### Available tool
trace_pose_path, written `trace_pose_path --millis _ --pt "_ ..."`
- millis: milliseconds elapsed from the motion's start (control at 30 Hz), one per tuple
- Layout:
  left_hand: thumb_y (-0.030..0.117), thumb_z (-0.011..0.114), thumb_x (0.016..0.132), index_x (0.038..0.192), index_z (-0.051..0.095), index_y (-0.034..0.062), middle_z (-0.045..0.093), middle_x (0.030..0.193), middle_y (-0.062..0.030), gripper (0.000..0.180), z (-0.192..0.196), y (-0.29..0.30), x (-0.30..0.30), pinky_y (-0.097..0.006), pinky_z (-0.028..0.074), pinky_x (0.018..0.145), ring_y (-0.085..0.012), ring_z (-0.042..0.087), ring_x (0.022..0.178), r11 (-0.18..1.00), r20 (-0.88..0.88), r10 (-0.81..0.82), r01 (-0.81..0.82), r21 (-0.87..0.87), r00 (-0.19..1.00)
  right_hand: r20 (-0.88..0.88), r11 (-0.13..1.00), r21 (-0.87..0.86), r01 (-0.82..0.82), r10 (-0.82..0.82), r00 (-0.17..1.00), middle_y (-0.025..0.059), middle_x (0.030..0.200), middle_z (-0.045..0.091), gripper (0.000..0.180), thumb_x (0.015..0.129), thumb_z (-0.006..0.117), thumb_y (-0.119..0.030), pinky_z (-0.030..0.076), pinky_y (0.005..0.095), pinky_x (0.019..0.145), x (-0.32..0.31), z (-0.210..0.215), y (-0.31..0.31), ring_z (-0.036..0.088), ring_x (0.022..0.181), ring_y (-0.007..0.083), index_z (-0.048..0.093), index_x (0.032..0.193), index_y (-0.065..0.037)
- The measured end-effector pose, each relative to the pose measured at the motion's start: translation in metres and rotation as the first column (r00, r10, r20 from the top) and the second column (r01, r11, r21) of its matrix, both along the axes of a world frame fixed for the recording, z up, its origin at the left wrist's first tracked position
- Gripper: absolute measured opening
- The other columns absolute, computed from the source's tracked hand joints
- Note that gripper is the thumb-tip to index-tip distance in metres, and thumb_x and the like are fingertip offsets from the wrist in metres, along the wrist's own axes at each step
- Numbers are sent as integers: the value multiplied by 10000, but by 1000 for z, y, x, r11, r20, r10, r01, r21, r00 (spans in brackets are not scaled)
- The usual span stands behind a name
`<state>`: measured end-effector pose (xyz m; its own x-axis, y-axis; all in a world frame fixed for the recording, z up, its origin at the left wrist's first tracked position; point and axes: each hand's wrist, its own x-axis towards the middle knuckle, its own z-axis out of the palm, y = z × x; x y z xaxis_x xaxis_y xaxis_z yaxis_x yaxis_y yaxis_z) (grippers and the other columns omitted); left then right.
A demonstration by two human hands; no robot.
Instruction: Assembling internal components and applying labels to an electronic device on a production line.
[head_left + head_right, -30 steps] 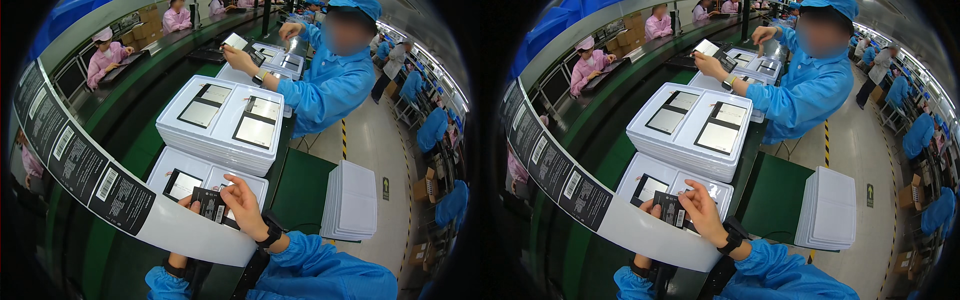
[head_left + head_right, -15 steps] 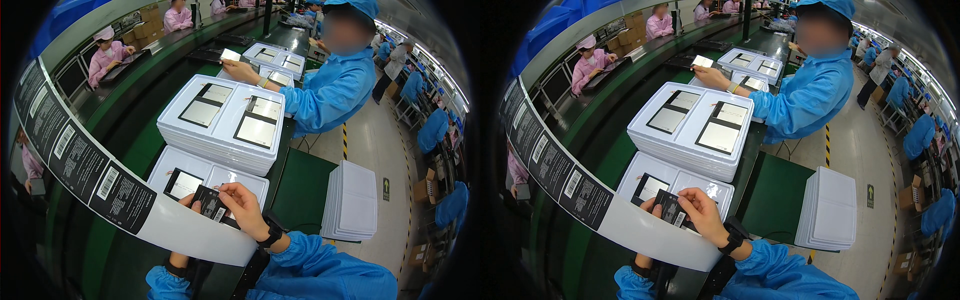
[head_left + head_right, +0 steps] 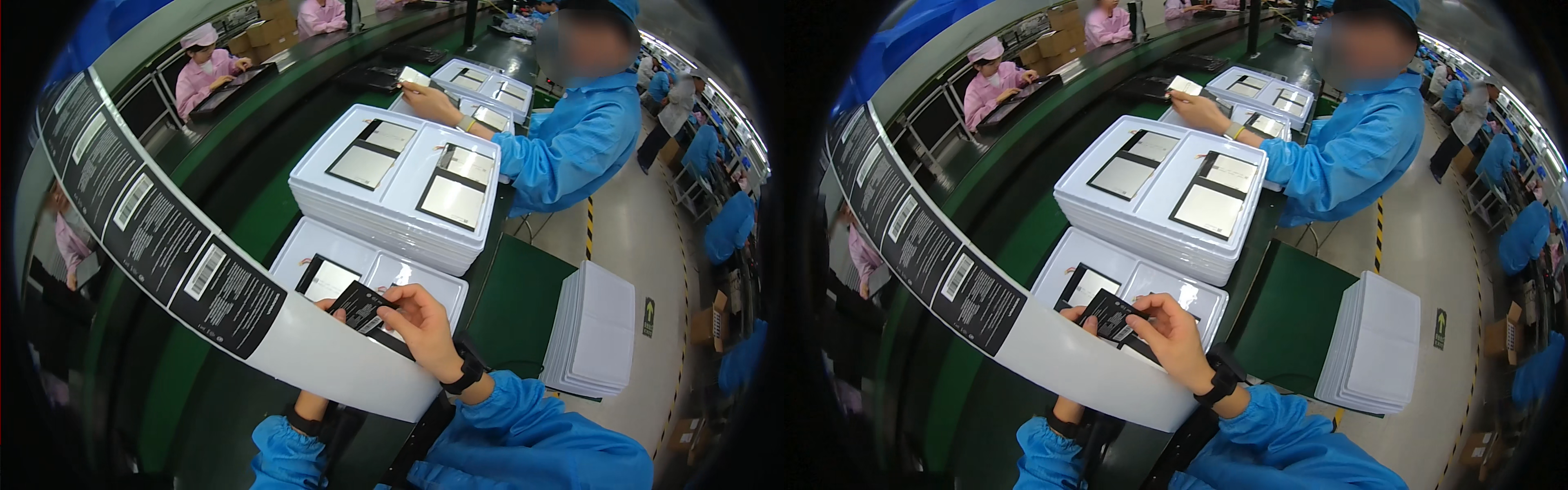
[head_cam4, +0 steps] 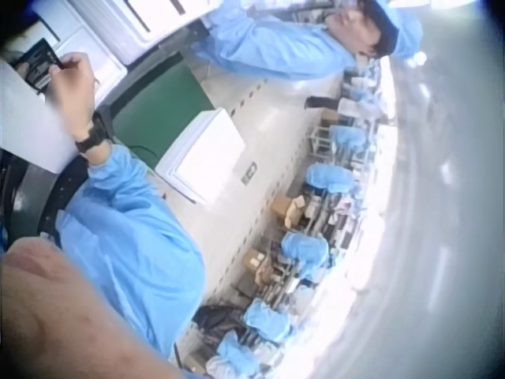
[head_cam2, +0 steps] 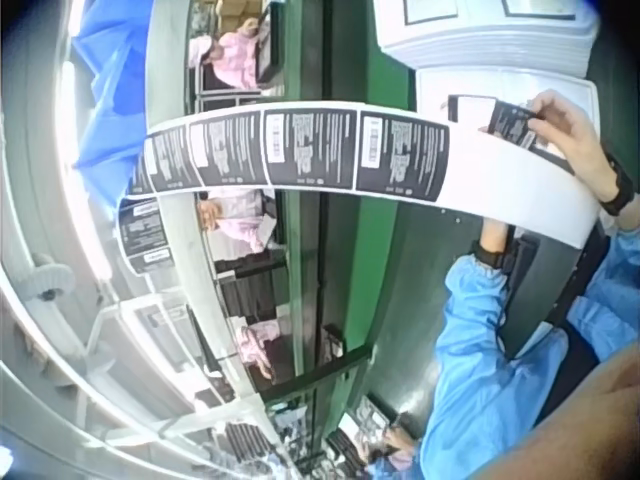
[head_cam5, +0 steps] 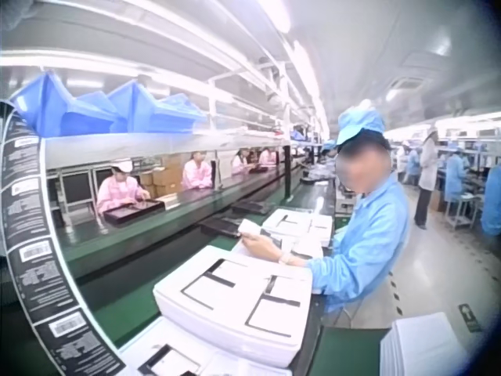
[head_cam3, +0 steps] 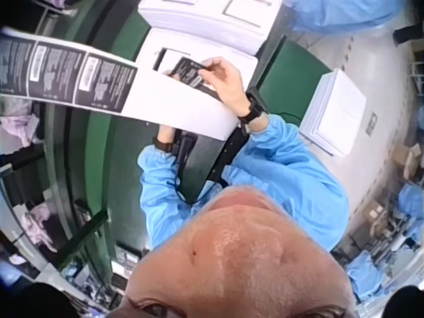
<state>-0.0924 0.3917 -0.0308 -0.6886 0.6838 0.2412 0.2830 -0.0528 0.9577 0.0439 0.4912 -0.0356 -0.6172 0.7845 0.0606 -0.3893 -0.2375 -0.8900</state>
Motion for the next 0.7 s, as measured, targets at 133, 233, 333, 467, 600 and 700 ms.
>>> trace_pose_path --millis 133,233,333,467,600,700 --pt "136 657 1016 1123 604 7 573 979 -81 176 -2 -2 0 -332 485 797 -166 560 889 996 62 -14 8 93 998 7 999 23 -37 37 999 44 1098 633 193 946 710 53 537 265 937 -1 -4 0 630 1070 110 585 1083 -5" --pt "145 666 1013 1114 603 3 577 1000 -94 186 -5 -5 -2 -345 490 817 -183 565 917 999 -240 30 -36 -23 970 32 995 86 -48 45 998 51 1140 612 191 943 682 90 527 246 884 -1 -2 -1 608 1033 96 548 1026 -17" --pt "149 687 1003 1113 605 -1 597 1025 -95 203 -19 -7 -1 -339 503 825 -182 581 928 999 -161 25 -21 26 987 39 994 102 -38 34 999 61 1141 614 204 929 670 118 524 236 872 1 -3 -5 611 1006 99 554 1022 -21" --pt "178 703 1002 1132 614 7 603 1021 -87 233 -23 -9 1 -314 511 788 -168 588 901 998 -141 -28 35 46 990 28 1000 14 -11 10 1000 68 1138 621 207 933 670 105 534 244 770 6 -5 -8 623 911 104 559 1032 -40" --pt "178 694 1010 1198 614 8 651 1121 -104 265 -75 -9 -12 -307 528 837 -160 615 976 987 145 18 5 -160 989 106 999 37 6 -9 994 38 1052 621 185 952 695 51 529 238 752 5 -9 -9 620 870 85 555 1038 -34" --pt "128 656 1011 1240 628 5 675 1128 -102 261 -83 -14 -23 -317 535 858 -182 642 999 1000 17 20 -19 -6 1000 188 990 139 21 -47 981 31 996 622 176 956 700 28 522 230 742 -6 -10 -4 612 816 79 556 1026 -45"
